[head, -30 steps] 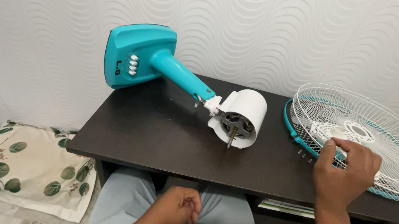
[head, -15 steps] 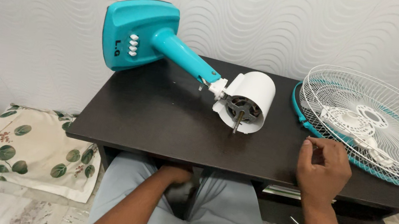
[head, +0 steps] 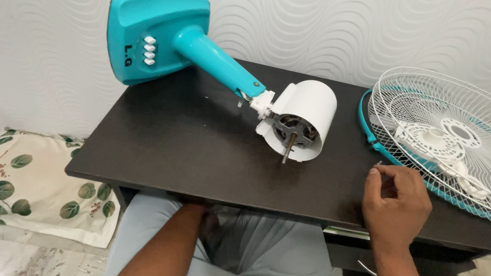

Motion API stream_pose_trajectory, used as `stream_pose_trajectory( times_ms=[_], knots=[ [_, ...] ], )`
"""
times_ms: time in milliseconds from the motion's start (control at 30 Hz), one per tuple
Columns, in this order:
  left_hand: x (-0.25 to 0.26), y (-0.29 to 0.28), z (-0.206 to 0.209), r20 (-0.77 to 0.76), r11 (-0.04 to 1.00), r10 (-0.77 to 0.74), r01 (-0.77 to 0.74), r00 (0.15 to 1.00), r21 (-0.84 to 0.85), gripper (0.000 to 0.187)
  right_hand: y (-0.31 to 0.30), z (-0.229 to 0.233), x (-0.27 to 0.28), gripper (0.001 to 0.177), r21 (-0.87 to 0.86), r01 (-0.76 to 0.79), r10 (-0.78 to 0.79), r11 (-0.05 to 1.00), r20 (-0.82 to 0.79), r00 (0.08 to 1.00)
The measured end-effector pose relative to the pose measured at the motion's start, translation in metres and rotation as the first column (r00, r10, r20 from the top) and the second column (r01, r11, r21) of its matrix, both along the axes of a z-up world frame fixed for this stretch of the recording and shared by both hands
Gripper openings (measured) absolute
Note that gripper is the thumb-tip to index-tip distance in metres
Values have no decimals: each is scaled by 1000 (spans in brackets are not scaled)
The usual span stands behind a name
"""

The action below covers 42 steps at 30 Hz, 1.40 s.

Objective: The person uses a screwdriver to remove screws from the back cover of a fan motor, then detaches the cover to expose the internal components. The person continues to unscrew and separate parts of the motor housing.

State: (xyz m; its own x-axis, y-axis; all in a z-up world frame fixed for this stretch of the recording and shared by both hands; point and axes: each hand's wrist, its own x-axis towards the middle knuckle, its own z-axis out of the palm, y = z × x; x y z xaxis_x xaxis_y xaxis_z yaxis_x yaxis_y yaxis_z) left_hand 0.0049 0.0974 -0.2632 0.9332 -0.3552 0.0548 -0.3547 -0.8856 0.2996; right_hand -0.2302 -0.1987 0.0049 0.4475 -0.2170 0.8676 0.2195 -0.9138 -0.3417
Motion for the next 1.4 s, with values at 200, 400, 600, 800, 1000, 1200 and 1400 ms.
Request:
stream_pose_trajectory(
  times_ms=[200, 400, 600, 800, 1000, 1200, 1400],
  knots=[
    [13, 2, 23, -11, 986, 61, -58, 998, 154, 60, 2, 4, 2, 4, 28, -11, 13, 1000, -36, 999],
    [30, -29, 25, -32, 978, 8, -1, 999, 208, 59, 3, 8, 5, 5, 53, -27, 30, 998, -68, 997],
    [52, -63, 30, -40, 967, -45, 54, 998, 250, 57, 7, 13, 7, 4, 52, -15, 19, 999, -77, 997],
    [66, -102, 26, -68, 963, -67, 82, 995, 256, 56, 3, 14, 11, 5, 63, 7, 0, 998, -116, 993],
    [43, -43, 8, -80, 947, 37, -10, 996, 320, 55, 9, 13, 9, 4, 85, -20, 32, 996, -137, 990],
    [47, -64, 25, -28, 945, 51, -39, 998, 325, 54, 6, 13, 9, 6, 20, -20, 21, 1000, -76, 997],
    [14, -30, 38, 13, 938, 86, -85, 996, 336, 53, 4, 6, 6, 6, 91, -61, 68, 994, -71, 995]
  ],
)
